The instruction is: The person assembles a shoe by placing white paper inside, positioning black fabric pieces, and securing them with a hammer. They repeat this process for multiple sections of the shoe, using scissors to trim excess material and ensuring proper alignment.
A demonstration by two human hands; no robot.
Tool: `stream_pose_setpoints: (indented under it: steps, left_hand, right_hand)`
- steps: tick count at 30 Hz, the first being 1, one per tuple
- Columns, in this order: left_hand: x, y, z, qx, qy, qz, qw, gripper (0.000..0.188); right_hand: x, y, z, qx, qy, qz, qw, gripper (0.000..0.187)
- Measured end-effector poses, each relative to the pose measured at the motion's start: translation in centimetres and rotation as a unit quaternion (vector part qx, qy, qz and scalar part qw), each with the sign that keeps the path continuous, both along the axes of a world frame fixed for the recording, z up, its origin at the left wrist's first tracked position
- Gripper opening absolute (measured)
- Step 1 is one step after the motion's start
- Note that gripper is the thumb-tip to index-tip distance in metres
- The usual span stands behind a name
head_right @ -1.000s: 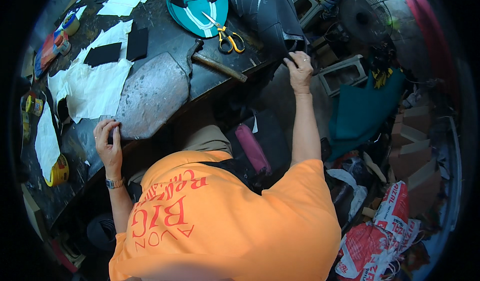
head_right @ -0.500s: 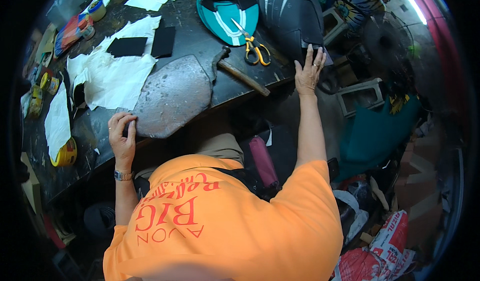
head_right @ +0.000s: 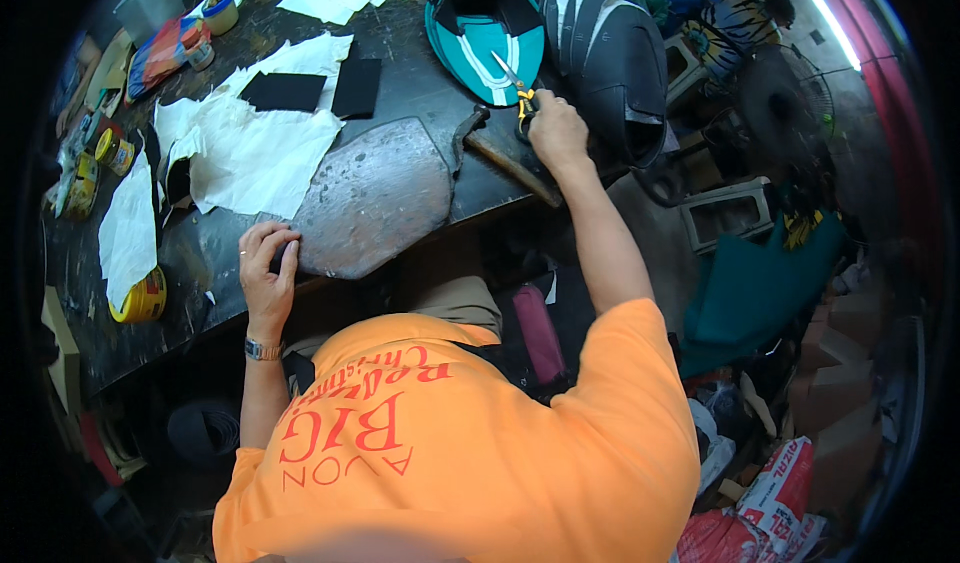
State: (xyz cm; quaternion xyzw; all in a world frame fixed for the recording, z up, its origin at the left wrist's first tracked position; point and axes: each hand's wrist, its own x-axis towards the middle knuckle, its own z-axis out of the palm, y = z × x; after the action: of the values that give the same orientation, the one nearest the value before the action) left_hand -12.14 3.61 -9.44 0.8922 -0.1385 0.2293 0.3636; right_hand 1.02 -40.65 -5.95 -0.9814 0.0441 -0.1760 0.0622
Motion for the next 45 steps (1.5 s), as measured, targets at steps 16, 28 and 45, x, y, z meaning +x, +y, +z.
stream_pose_setpoints:
  steps: [16,28,45]
  left_hand:
    - [18.7,-13.8,4.7,-0.069,0.184,-0.273,0.942,0.027]
    - [29.6,-22.1,-0.9,-0.178,0.223,-0.104,0.953,0.042]
    - [29.0,-23.4,0.0,-0.145,0.178,0.027,0.973,0.050]
  right_hand:
    - [-2.0,-1.2,-4.2,0.144,-0.104,0.009,0.984,0.035]
    - [-2.2,-0.9,-4.7,0.210,-0.122,0.046,0.969,0.047]
    - [-2.7,-1.8,-6.2,0.537,-0.209,0.095,0.812,0.050]
